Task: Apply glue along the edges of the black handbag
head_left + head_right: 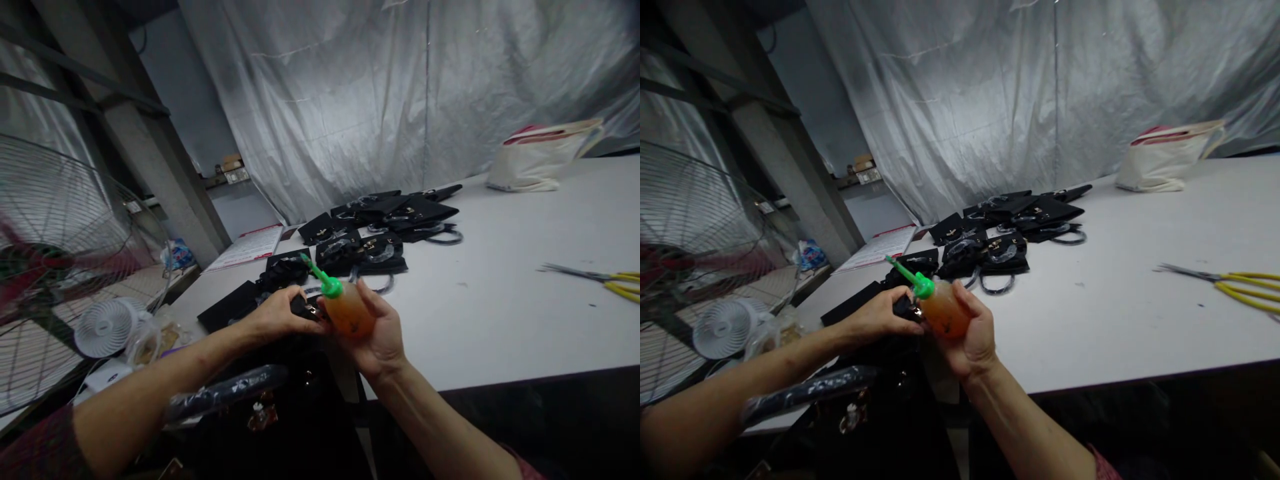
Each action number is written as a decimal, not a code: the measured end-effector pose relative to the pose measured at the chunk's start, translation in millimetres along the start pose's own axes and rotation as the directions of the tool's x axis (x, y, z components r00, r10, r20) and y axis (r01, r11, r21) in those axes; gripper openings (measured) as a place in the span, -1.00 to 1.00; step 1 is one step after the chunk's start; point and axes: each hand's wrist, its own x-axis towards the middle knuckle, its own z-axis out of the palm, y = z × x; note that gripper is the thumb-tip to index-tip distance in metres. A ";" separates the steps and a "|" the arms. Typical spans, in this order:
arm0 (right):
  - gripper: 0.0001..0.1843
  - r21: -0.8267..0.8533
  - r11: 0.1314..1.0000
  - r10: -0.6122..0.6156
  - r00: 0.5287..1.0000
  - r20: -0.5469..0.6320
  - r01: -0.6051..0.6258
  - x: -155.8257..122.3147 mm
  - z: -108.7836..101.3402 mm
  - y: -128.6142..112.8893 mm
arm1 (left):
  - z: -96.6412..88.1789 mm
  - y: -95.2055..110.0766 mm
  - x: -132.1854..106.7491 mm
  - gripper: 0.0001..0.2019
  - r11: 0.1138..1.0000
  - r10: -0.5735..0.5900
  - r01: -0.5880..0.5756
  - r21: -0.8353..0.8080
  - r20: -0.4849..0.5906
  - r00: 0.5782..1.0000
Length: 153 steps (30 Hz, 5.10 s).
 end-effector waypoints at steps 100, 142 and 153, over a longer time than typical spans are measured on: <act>-0.68 -0.667 -0.487 -0.017 0.757 0.653 0.564 -107.9 -115.0 -107.4 | 106.8 -55.1 125.1 -0.73 0.959 0.276 -0.240 -0.150 0.692 0.667; -0.65 -0.673 -0.365 0.026 0.730 0.683 0.643 -140.2 -110.6 -87.0 | 100.7 -45.9 120.1 -0.71 0.954 0.281 -0.273 -0.126 0.697 0.660; -0.61 -0.677 -0.364 -0.025 0.720 0.693 0.639 -144.3 -111.9 -86.5 | 100.9 -40.6 116.2 -0.76 0.972 0.223 -0.209 -0.104 0.688 0.691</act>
